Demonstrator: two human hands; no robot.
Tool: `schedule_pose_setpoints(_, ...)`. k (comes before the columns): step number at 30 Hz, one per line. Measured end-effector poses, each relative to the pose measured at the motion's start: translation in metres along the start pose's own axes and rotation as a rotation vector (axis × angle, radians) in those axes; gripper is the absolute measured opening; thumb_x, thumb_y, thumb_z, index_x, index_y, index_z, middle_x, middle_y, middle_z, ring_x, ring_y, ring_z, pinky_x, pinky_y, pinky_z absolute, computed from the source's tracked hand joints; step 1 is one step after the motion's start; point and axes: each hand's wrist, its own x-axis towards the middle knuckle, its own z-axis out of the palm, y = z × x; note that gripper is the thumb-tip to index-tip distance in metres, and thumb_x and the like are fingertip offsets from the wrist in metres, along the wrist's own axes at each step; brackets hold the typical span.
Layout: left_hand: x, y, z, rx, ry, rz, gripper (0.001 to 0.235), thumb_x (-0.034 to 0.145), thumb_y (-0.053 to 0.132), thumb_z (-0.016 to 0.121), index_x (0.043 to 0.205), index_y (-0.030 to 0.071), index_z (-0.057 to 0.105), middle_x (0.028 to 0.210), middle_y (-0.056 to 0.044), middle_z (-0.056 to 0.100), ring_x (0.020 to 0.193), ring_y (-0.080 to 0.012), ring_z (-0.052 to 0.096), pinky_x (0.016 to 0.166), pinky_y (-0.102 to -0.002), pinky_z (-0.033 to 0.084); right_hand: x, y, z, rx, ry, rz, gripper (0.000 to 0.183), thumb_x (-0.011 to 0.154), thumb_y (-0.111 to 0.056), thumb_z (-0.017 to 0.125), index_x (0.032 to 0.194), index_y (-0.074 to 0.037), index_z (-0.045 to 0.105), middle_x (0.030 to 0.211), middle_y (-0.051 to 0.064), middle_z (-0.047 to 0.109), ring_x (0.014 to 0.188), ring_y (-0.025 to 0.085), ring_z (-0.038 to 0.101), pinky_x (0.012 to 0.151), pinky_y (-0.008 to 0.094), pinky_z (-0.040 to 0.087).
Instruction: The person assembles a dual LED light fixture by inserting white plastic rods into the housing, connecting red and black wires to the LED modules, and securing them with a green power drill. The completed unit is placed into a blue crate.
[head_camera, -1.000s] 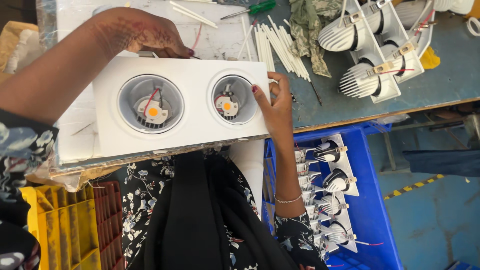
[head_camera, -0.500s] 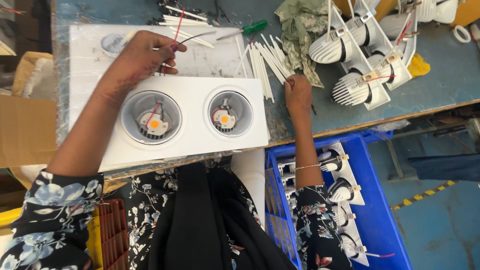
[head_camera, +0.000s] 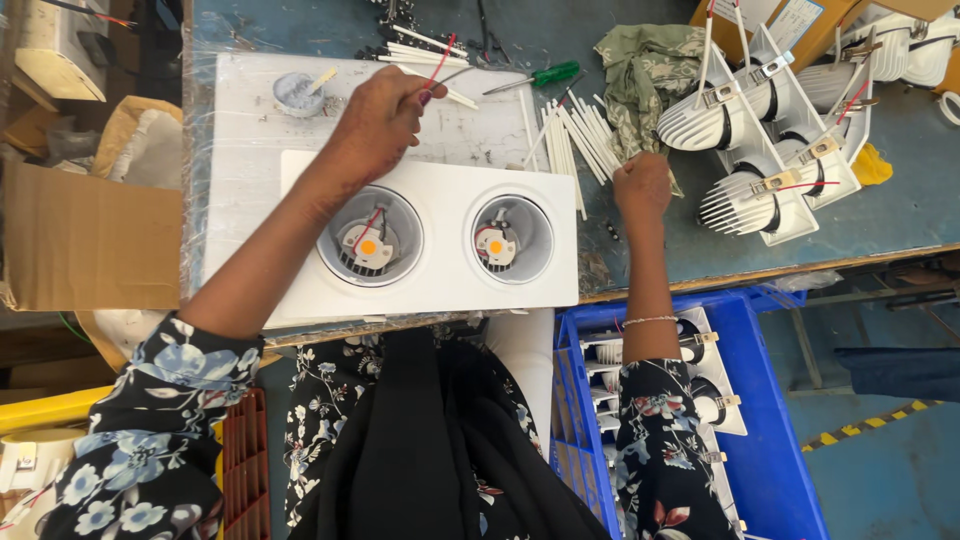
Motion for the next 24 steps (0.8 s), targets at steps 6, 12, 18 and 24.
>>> schedule_pose_setpoints(6,-0.011,0.012,0.005,0.269,0.092,0.267,0.022,0.108,0.008,0.052,0.109,0.001,0.073,0.093,-0.017,0.060,0.087,-0.0310,0.060,0.081,-0.044,0.048,0.031,-0.043,-0.090,0.457,-0.356,0.166,0.006,0.093,-0.009,0.069,0.091,-0.004,0.071,0.073,0.005,0.068,0.065,0.013,0.069,0.055,0.028,0.052)
schedule_pose_setpoints(12,-0.008,0.024,0.003,0.139,0.010,0.108,0.022,0.107,0.013,0.053,0.109,0.003,0.072,0.074,-0.008,0.068,0.062,-0.0188,0.067,0.065,-0.035,0.055,0.036,-0.158,-0.147,1.334,-0.486,0.101,0.004,0.102,-0.003,0.066,0.105,0.000,0.067,0.092,0.010,0.069,0.077,0.014,0.069,0.058,0.025,0.051)
schedule_pose_setpoints(18,-0.011,0.033,0.005,0.062,0.038,0.099,0.021,0.104,0.016,0.057,0.113,0.002,0.071,0.069,-0.005,0.071,0.057,-0.0127,0.070,0.058,-0.031,0.056,0.026,-0.240,-0.144,1.565,-0.430,-0.088,0.013,0.101,0.000,0.060,0.114,-0.001,0.060,0.105,0.012,0.071,0.093,0.018,0.074,0.073,0.029,0.060)
schedule_pose_setpoints(24,-0.012,0.030,0.004,0.158,0.056,0.227,0.021,0.108,0.016,0.051,0.115,0.007,0.070,0.067,-0.010,0.066,0.061,-0.0232,0.067,0.063,-0.040,0.052,0.026,-0.252,-0.135,1.538,-0.324,-0.075,0.016,0.102,-0.003,0.064,0.117,0.004,0.064,0.107,0.013,0.071,0.098,0.019,0.074,0.081,0.030,0.062)
